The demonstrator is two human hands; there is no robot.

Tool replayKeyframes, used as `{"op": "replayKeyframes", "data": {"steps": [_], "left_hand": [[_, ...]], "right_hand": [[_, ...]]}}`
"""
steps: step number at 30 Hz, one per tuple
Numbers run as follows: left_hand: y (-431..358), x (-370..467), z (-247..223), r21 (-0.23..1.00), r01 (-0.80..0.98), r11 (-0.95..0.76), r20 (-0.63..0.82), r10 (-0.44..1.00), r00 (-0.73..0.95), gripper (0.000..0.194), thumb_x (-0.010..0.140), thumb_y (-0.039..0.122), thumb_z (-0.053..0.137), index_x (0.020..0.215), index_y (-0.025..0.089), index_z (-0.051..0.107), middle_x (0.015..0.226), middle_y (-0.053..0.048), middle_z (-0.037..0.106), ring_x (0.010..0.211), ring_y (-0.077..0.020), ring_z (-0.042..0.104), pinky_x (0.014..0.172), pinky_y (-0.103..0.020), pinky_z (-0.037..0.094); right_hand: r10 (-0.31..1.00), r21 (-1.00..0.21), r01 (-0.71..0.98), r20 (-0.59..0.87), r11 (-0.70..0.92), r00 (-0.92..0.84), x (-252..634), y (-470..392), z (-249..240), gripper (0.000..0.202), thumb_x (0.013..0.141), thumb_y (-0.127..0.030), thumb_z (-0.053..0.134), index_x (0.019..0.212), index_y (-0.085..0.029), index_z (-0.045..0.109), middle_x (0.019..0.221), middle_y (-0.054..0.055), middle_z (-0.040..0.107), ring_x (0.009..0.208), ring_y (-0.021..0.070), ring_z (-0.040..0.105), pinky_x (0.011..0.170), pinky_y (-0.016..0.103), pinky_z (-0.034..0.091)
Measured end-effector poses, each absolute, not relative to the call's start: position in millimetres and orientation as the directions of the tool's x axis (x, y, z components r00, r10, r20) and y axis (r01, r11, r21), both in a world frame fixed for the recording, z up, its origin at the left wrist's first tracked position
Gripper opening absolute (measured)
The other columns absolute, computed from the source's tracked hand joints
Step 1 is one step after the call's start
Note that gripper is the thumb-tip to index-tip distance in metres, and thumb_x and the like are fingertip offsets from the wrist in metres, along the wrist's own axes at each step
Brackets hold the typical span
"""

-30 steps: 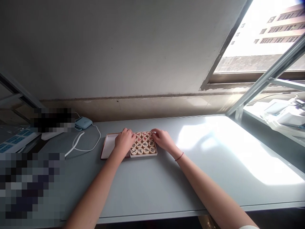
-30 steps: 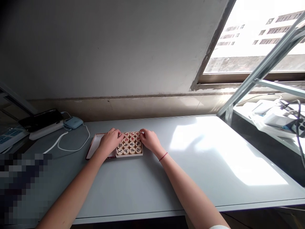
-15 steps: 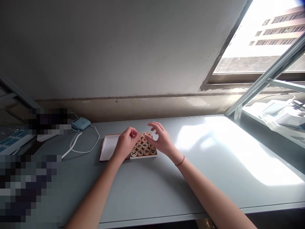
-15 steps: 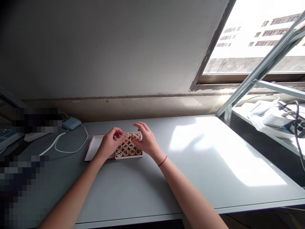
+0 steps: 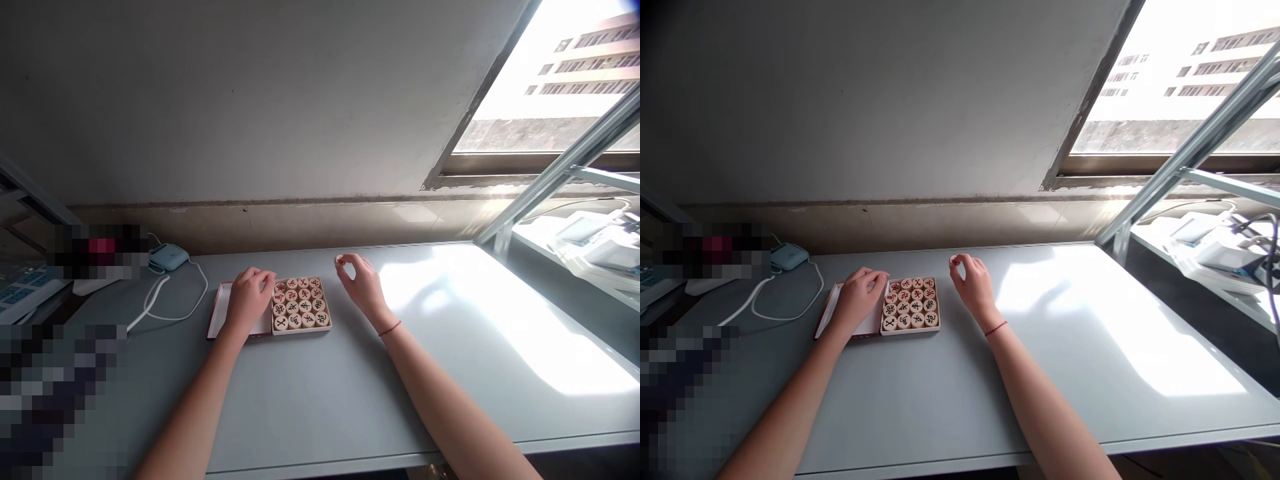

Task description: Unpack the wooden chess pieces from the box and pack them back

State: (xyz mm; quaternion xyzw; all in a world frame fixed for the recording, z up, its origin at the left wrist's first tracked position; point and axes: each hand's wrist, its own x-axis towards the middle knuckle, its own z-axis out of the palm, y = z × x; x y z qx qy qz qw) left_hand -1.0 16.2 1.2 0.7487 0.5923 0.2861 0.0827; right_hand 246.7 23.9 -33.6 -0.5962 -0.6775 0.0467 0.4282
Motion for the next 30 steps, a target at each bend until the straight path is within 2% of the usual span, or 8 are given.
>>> {"op": "replayKeyframes", "data": {"steps": [3, 6, 11, 15, 21, 27, 30], "left_hand": [[16, 0, -4, 0.239, 0.946, -0.221, 0.260, 0.953, 0.157, 0.032, 0.090, 0.029, 0.042, 0.091, 0.022, 0.073, 0.091, -0.008, 0.063, 0.089, -0.0244, 0.058, 0.081, -0.034, 0.045], [11, 10, -6, 0.152, 0.969, -0.194, 0.219, 0.963, 0.158, 0.033, 0.091, 0.029, 0.041, 0.095, 0.021, 0.073, 0.095, -0.010, 0.063, 0.090, -0.0265, 0.057, 0.079, -0.036, 0.044], [5, 25, -8, 0.169, 0.978, -0.121, 0.168, 0.981, 0.092, 0.033, 0.092, 0.032, 0.041, 0.098, 0.021, 0.072, 0.101, -0.012, 0.061, 0.097, -0.0295, 0.055, 0.076, -0.038, 0.044], [4, 29, -8, 0.204, 0.975, -0.093, 0.182, 0.982, 0.056, 0.030, 0.092, 0.029, 0.041, 0.094, 0.021, 0.071, 0.100, -0.011, 0.061, 0.098, -0.0284, 0.055, 0.077, -0.038, 0.044], [3, 31, -7, 0.132, 0.988, -0.075, 0.167, 0.984, 0.053, 0.034, 0.092, 0.028, 0.039, 0.091, 0.019, 0.072, 0.099, -0.013, 0.061, 0.096, -0.0304, 0.055, 0.075, -0.041, 0.043], [5, 31, -11, 0.160, 0.985, -0.064, 0.210, 0.977, 0.030, 0.025, 0.090, 0.026, 0.044, 0.097, 0.019, 0.067, 0.103, -0.011, 0.062, 0.099, -0.0286, 0.056, 0.076, -0.038, 0.043], [6, 30, -11, 0.203, 0.974, -0.104, 0.236, 0.970, 0.054, 0.020, 0.090, 0.025, 0.046, 0.094, 0.021, 0.065, 0.102, -0.009, 0.065, 0.097, -0.0272, 0.057, 0.076, -0.037, 0.042]], "right_hand": [[0.910, -0.526, 0.835, 0.407, 0.161, 0.081, 260, 34, -52, 0.015, 0.088, -0.029, 0.047, 0.093, -0.022, 0.060, 0.097, 0.008, 0.069, 0.098, 0.0265, 0.058, 0.085, 0.039, 0.043], [0.926, -0.519, 0.846, 0.367, 0.121, 0.092, 261, 37, -62, 0.018, 0.087, -0.032, 0.049, 0.095, -0.022, 0.061, 0.101, 0.008, 0.069, 0.101, 0.0283, 0.055, 0.087, 0.040, 0.041], [0.932, -0.496, 0.863, 0.348, 0.095, 0.097, 257, 35, -64, 0.019, 0.085, -0.030, 0.051, 0.098, -0.023, 0.062, 0.108, 0.008, 0.067, 0.106, 0.0288, 0.053, 0.089, 0.040, 0.039], [0.935, -0.494, 0.865, 0.340, 0.088, 0.100, 257, 35, -64, 0.020, 0.084, -0.029, 0.051, 0.099, -0.023, 0.062, 0.109, 0.008, 0.067, 0.107, 0.0290, 0.052, 0.089, 0.040, 0.039], [0.934, -0.495, 0.865, 0.342, 0.085, 0.103, 256, 35, -63, 0.020, 0.083, -0.028, 0.051, 0.099, -0.023, 0.062, 0.110, 0.008, 0.067, 0.107, 0.0290, 0.052, 0.089, 0.041, 0.039], [0.925, -0.491, 0.866, 0.366, 0.098, 0.103, 255, 36, -66, 0.020, 0.082, -0.026, 0.052, 0.099, -0.023, 0.062, 0.107, 0.008, 0.067, 0.107, 0.0297, 0.052, 0.087, 0.042, 0.040], [0.908, -0.513, 0.850, 0.402, 0.117, 0.118, 256, 37, -69, 0.018, 0.080, -0.024, 0.052, 0.095, -0.023, 0.062, 0.104, 0.009, 0.067, 0.103, 0.0293, 0.053, 0.087, 0.043, 0.041]]}}
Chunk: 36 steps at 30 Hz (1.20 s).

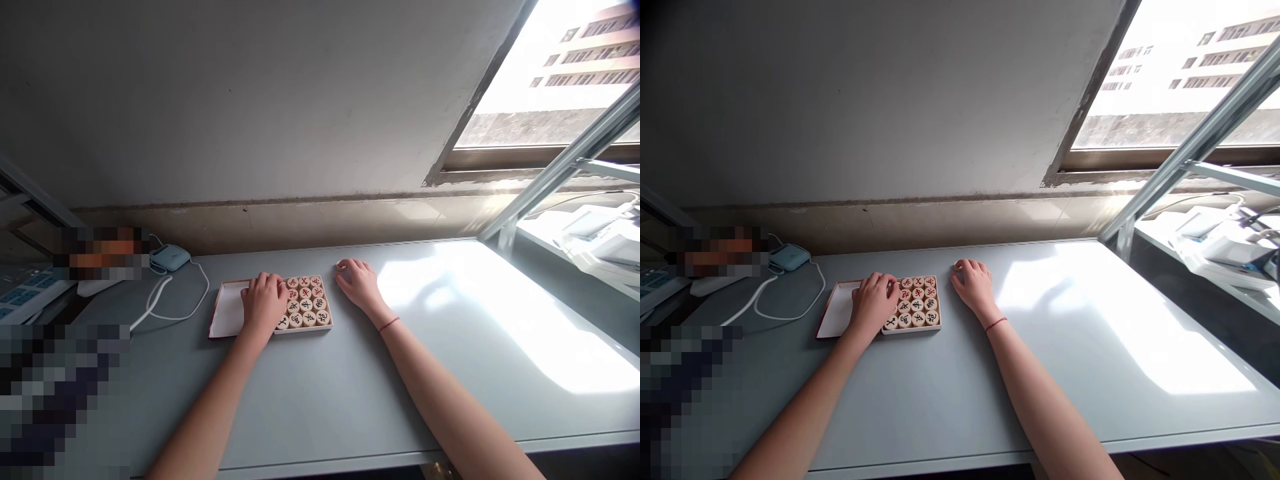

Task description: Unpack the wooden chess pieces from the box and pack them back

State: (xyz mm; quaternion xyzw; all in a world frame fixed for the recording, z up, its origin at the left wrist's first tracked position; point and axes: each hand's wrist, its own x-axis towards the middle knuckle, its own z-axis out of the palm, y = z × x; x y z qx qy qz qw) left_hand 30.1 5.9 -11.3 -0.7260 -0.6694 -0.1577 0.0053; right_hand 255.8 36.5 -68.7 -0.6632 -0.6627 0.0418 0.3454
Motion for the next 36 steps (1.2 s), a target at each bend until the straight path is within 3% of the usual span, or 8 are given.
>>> {"op": "replayKeyframes", "data": {"steps": [6, 9, 12, 15, 18, 24, 30, 36], "left_hand": [[9, 26, -12, 0.326, 0.921, -0.212, 0.323, 0.941, 0.103, 0.014, 0.089, 0.020, 0.048, 0.085, 0.022, 0.062, 0.086, -0.004, 0.070, 0.091, -0.0247, 0.060, 0.080, -0.038, 0.039], [10, 23, -8, 0.536, 0.769, -0.349, 0.424, 0.899, 0.112, 0.011, 0.089, 0.025, 0.050, 0.088, 0.021, 0.060, 0.088, -0.004, 0.068, 0.087, -0.0203, 0.061, 0.082, -0.035, 0.043], [8, 26, -4, 0.821, 0.462, -0.335, 0.318, 0.941, 0.117, 0.017, 0.087, 0.036, 0.055, 0.092, 0.021, 0.059, 0.088, -0.003, 0.066, 0.080, -0.0168, 0.063, 0.075, -0.029, 0.049], [4, 31, -2, 0.959, 0.207, -0.192, 0.157, 0.972, 0.174, 0.026, 0.084, 0.045, 0.059, 0.094, 0.021, 0.058, 0.088, -0.002, 0.066, 0.079, -0.0165, 0.065, 0.071, -0.027, 0.051], [5, 32, -5, 0.969, 0.186, -0.161, 0.133, 0.979, 0.157, 0.029, 0.084, 0.045, 0.059, 0.102, 0.022, 0.059, 0.090, -0.003, 0.065, 0.083, -0.0162, 0.064, 0.074, -0.026, 0.051], [14, 21, -14, 0.957, 0.260, -0.130, 0.110, 0.990, 0.089, 0.028, 0.088, 0.042, 0.052, 0.106, 0.022, 0.060, 0.095, -0.004, 0.064, 0.087, -0.0168, 0.062, 0.077, -0.028, 0.050], [15, 20, -16, 0.951, 0.287, -0.115, 0.090, 0.991, 0.099, 0.025, 0.087, 0.039, 0.051, 0.103, 0.022, 0.062, 0.094, -0.003, 0.065, 0.087, -0.0176, 0.062, 0.077, -0.029, 0.050], [13, 20, -10, 0.940, 0.316, -0.125, 0.098, 0.990, 0.098, 0.025, 0.086, 0.040, 0.051, 0.098, 0.022, 0.063, 0.090, -0.003, 0.067, 0.085, -0.0179, 0.063, 0.075, -0.029, 0.050]], "right_hand": [[0.791, -0.529, 0.792, 0.604, 0.306, 0.097, 246, 30, -49, 0.017, 0.085, -0.024, 0.049, 0.097, -0.021, 0.060, 0.107, 0.011, 0.064, 0.104, 0.0271, 0.055, 0.089, 0.043, 0.046], [0.691, -0.448, 0.709, 0.718, 0.545, -0.078, 226, 16, -30, 0.020, 0.086, -0.025, 0.054, 0.106, -0.022, 0.058, 0.111, 0.010, 0.064, 0.107, 0.0250, 0.057, 0.091, 0.041, 0.048], [0.634, -0.395, 0.603, 0.732, 0.694, -0.250, 202, 0, -18, 0.028, 0.087, -0.025, 0.058, 0.115, -0.023, 0.054, 0.112, 0.009, 0.065, 0.104, 0.0230, 0.060, 0.087, 0.039, 0.050], [0.615, -0.399, 0.549, 0.734, 0.735, -0.288, 190, -8, -14, 0.023, 0.090, -0.022, 0.054, 0.113, -0.024, 0.054, 0.103, 0.007, 0.068, 0.091, 0.0196, 0.063, 0.077, 0.034, 0.052], [0.644, -0.434, 0.572, 0.730, 0.696, -0.229, 199, -2, -16, 0.017, 0.090, -0.022, 0.052, 0.107, -0.023, 0.057, 0.099, 0.006, 0.069, 0.088, 0.0185, 0.064, 0.079, 0.034, 0.052], [0.734, -0.554, 0.753, 0.664, 0.356, 0.142, 249, 31, -37, 0.014, 0.091, -0.029, 0.049, 0.098, -0.022, 0.058, 0.095, 0.008, 0.070, 0.090, 0.0226, 0.062, 0.080, 0.037, 0.049], [0.883, -0.465, 0.859, 0.468, 0.215, 0.032, 262, 45, -67, 0.015, 0.090, -0.026, 0.045, 0.097, -0.023, 0.058, 0.094, 0.008, 0.070, 0.090, 0.0262, 0.058, 0.078, 0.038, 0.045], [0.893, -0.457, 0.866, 0.449, 0.202, 0.028, 264, 47, -73, 0.016, 0.088, -0.024, 0.047, 0.099, -0.024, 0.058, 0.095, 0.007, 0.070, 0.090, 0.0260, 0.056, 0.078, 0.036, 0.043]]}}
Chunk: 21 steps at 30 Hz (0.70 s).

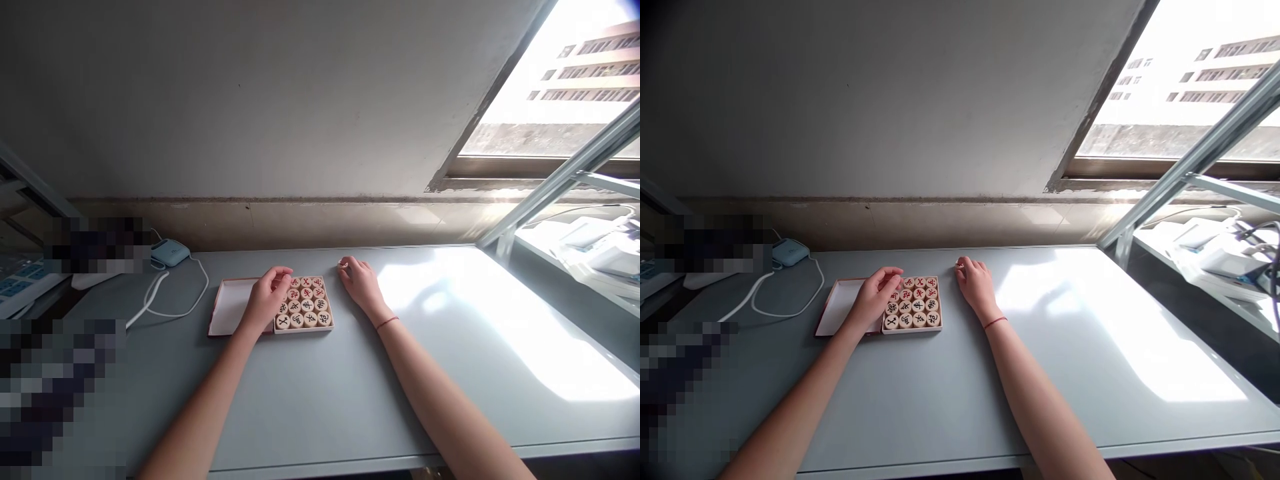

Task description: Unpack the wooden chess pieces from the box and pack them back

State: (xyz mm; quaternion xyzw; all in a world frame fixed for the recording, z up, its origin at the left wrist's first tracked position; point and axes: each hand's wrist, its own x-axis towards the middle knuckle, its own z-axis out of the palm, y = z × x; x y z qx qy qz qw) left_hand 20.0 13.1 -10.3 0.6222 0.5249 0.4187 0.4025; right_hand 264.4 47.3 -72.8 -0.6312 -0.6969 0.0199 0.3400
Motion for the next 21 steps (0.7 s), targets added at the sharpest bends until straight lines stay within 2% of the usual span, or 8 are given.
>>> {"op": "replayKeyframes", "data": {"steps": [5, 9, 12, 16, 21], "left_hand": [[12, 20, -7, 0.847, 0.494, -0.197, 0.195, 0.979, 0.055, 0.021, 0.086, 0.034, 0.048, 0.092, 0.022, 0.064, 0.092, -0.003, 0.069, 0.085, -0.0191, 0.063, 0.077, -0.030, 0.048], [13, 20, -13, 0.655, 0.718, -0.236, 0.313, 0.950, 0.027, 0.018, 0.085, 0.023, 0.047, 0.087, 0.023, 0.065, 0.092, -0.004, 0.071, 0.089, -0.0219, 0.061, 0.082, -0.034, 0.044], [14, 19, -18, 0.509, 0.828, -0.235, 0.357, 0.933, 0.045, 0.019, 0.085, 0.021, 0.049, 0.084, 0.024, 0.068, 0.089, -0.004, 0.072, 0.091, -0.0243, 0.060, 0.080, -0.035, 0.041], [14, 21, -20, 0.400, 0.888, -0.226, 0.344, 0.935, 0.083, 0.020, 0.087, 0.023, 0.049, 0.084, 0.024, 0.069, 0.090, -0.006, 0.072, 0.091, -0.0260, 0.059, 0.076, -0.036, 0.038], [13, 23, -21, 0.346, 0.909, -0.233, 0.307, 0.944, 0.125, 0.022, 0.088, 0.024, 0.047, 0.086, 0.024, 0.069, 0.093, -0.006, 0.072, 0.093, -0.0260, 0.057, 0.076, -0.037, 0.037]], "right_hand": [[0.889, -0.467, 0.867, 0.453, 0.174, 0.066, 264, 55, -73, 0.015, 0.087, -0.026, 0.048, 0.096, -0.024, 0.060, 0.089, 0.006, 0.070, 0.087, 0.0254, 0.057, 0.075, 0.035, 0.042], [0.879, -0.476, 0.865, 0.467, 0.156, 0.099, 260, 61, -71, 0.015, 0.087, -0.028, 0.050, 0.098, -0.025, 0.060, 0.092, 0.005, 0.070, 0.091, 0.0256, 0.058, 0.075, 0.036, 0.043], [0.880, -0.475, 0.867, 0.465, 0.151, 0.101, 259, 64, -71, 0.013, 0.086, -0.028, 0.052, 0.096, -0.025, 0.061, 0.088, 0.005, 0.071, 0.090, 0.0257, 0.058, 0.074, 0.036, 0.042], [0.880, -0.474, 0.868, 0.464, 0.145, 0.107, 260, 69, -71, 0.013, 0.086, -0.028, 0.053, 0.095, -0.025, 0.061, 0.086, 0.005, 0.071, 0.088, 0.0256, 0.058, 0.073, 0.035, 0.042], [0.872, -0.465, 0.875, 0.475, 0.136, 0.116, 261, 83, -70, 0.016, 0.087, -0.028, 0.050, 0.098, -0.024, 0.061, 0.088, 0.006, 0.070, 0.091, 0.0258, 0.058, 0.075, 0.035, 0.041]]}}
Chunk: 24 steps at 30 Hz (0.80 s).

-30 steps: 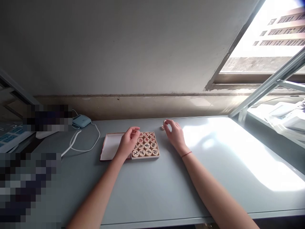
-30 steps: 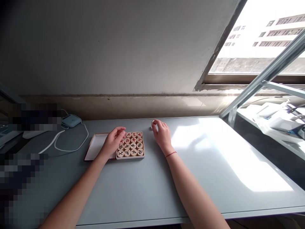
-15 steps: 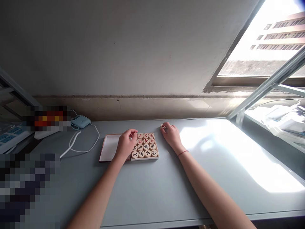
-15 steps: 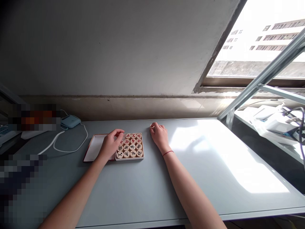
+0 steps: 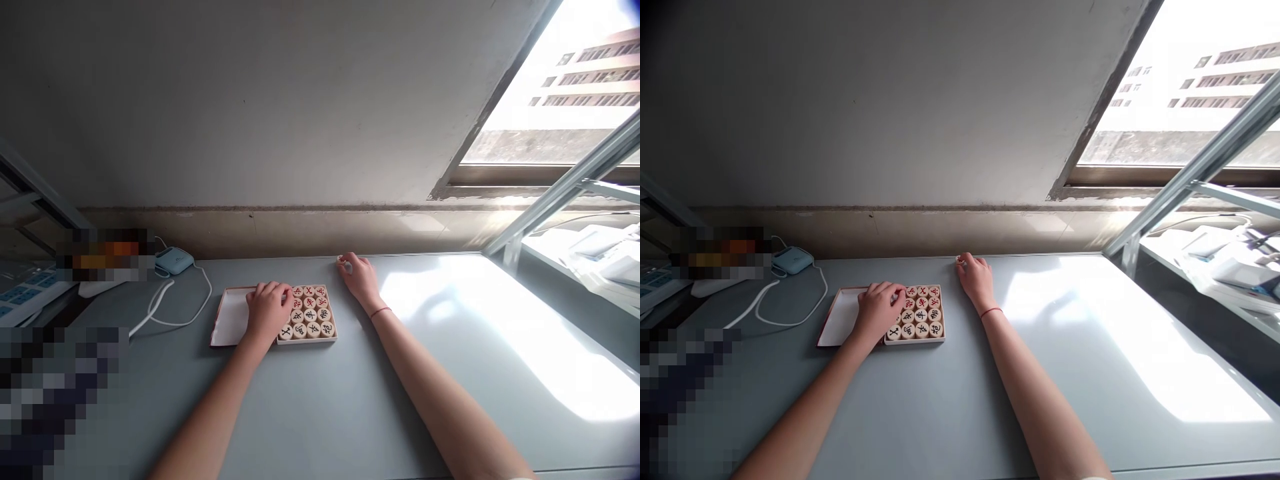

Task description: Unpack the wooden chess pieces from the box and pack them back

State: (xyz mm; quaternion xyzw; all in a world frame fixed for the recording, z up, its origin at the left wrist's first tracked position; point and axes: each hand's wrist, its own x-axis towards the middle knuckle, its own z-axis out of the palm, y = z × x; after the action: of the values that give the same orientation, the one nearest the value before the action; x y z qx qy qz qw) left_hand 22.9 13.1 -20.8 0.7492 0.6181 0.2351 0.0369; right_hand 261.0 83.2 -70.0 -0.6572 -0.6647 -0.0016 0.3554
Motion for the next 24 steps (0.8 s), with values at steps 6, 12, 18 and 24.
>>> {"op": "replayKeyframes", "data": {"steps": [6, 12, 18, 24], "left_hand": [[13, 24, -19, 0.316, 0.924, -0.216, 0.311, 0.944, 0.115, 0.022, 0.088, 0.025, 0.049, 0.084, 0.023, 0.070, 0.092, -0.006, 0.072, 0.092, -0.0269, 0.057, 0.076, -0.038, 0.035], [13, 28, -19, 0.316, 0.924, -0.214, 0.316, 0.942, 0.110, 0.022, 0.087, 0.026, 0.050, 0.080, 0.023, 0.071, 0.087, -0.008, 0.072, 0.089, -0.0277, 0.056, 0.078, -0.040, 0.034], [13, 32, -18, 0.300, 0.930, -0.211, 0.320, 0.941, 0.110, 0.030, 0.089, 0.033, 0.048, 0.076, 0.022, 0.072, 0.084, -0.011, 0.071, 0.090, -0.0293, 0.053, 0.082, -0.044, 0.034], [12, 34, -18, 0.249, 0.941, -0.229, 0.326, 0.935, 0.141, 0.031, 0.091, 0.035, 0.047, 0.075, 0.021, 0.070, 0.083, -0.011, 0.071, 0.093, -0.0301, 0.053, 0.084, -0.046, 0.032]], "right_hand": [[0.883, -0.442, 0.885, 0.461, 0.144, 0.086, 262, 85, -73, 0.015, 0.087, -0.027, 0.050, 0.098, -0.024, 0.061, 0.085, 0.006, 0.071, 0.090, 0.0266, 0.058, 0.074, 0.036, 0.040], [0.882, -0.441, 0.884, 0.466, 0.155, 0.078, 262, 84, -74, 0.016, 0.087, -0.028, 0.048, 0.099, -0.023, 0.060, 0.092, 0.007, 0.071, 0.089, 0.0268, 0.058, 0.074, 0.037, 0.041], [0.791, -0.474, 0.862, 0.591, 0.178, 0.161, 254, 66, -66, 0.029, 0.087, -0.032, 0.048, 0.112, -0.019, 0.055, 0.111, 0.013, 0.065, 0.105, 0.0294, 0.053, 0.085, 0.043, 0.042], [0.780, -0.591, 0.738, 0.609, 0.326, 0.144, 228, 22, -55, 0.026, 0.087, -0.028, 0.049, 0.112, -0.020, 0.053, 0.106, 0.011, 0.064, 0.101, 0.0269, 0.056, 0.087, 0.044, 0.046]]}}
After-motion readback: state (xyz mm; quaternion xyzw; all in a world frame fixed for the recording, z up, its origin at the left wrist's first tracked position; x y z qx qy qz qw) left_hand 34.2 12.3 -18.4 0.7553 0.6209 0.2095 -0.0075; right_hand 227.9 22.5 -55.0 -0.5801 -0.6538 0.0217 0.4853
